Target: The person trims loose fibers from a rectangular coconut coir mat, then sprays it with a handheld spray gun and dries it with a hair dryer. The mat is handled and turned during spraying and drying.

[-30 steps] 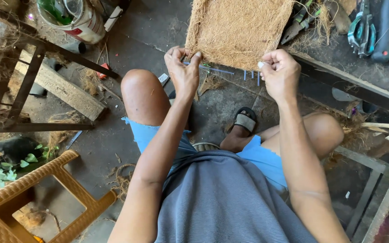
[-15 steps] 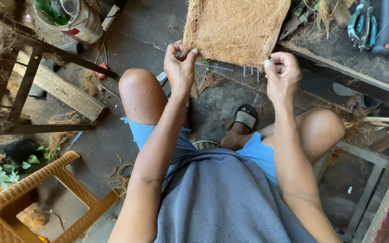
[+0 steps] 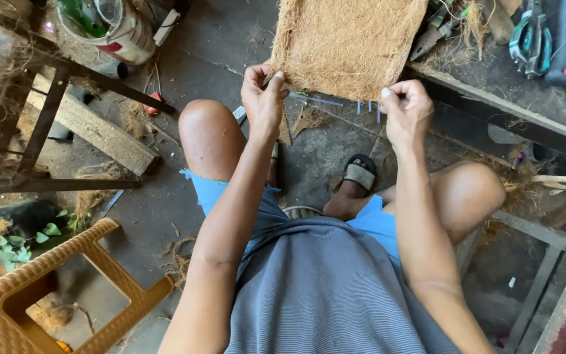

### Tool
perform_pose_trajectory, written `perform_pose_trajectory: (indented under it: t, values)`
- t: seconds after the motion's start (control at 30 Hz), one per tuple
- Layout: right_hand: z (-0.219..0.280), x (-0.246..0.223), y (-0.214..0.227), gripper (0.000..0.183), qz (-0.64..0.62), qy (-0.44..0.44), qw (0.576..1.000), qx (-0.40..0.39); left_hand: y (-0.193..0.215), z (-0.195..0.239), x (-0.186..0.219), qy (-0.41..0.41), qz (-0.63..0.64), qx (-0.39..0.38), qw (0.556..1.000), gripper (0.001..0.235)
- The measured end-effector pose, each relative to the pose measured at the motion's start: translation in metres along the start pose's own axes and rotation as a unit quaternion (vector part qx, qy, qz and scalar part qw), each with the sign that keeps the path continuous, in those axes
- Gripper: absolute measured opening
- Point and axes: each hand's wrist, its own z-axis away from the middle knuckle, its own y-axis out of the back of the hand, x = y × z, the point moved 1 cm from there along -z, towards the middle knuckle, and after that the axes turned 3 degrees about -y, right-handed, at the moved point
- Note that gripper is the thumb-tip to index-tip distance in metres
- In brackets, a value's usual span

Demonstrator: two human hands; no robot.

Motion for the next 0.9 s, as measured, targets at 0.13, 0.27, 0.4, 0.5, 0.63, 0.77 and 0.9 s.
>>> perform_pose_trajectory:
  t: [0.13, 0.27, 0.4, 0.5, 0.63, 0.77, 0.9]
  values:
    - [-0.002, 0.006, -0.002, 0.011, -0.078, 0.008, 0.997, 0.012, 0.007, -0.012, -0.023, 0.01, 0.112, -0.014, 0.994, 0.017]
    - [-0.002, 0.005, -0.003, 0.013, -0.113, -0.015, 0.993, 0.017, 0.005, -0.014, -0.021, -0.024, 0.117, -0.025, 0.993, 0.028]
    - [0.004, -0.01, -0.004, 0.04, -0.173, -0.022, 0.985, -0.007, 0.004, -0.018, -0.022, -0.05, 0.108, -0.029, 0.993, 0.021]
    - [0.004, -0.009, -0.007, 0.064, -0.183, -0.043, 0.98, -0.063, 0.002, -0.021, -0.026, -0.038, 0.089, -0.013, 0.995, 0.024]
    - [-0.006, 0.004, -0.013, 0.042, -0.157, -0.047, 0.986, -0.034, -0.002, -0.024, -0.034, -0.038, 0.116, 0.007, 0.993, 0.028]
    - [-0.007, -0.002, -0.013, 0.032, -0.149, -0.066, 0.987, -0.015, -0.004, -0.023, -0.028, -0.022, 0.107, 0.022, 0.994, 0.03]
    - [-0.005, 0.001, -0.012, 0.032, -0.189, -0.1, 0.977, -0.024, -0.009, 0.005, -0.009, 0.112, 0.147, 0.017, 0.983, 0.075]
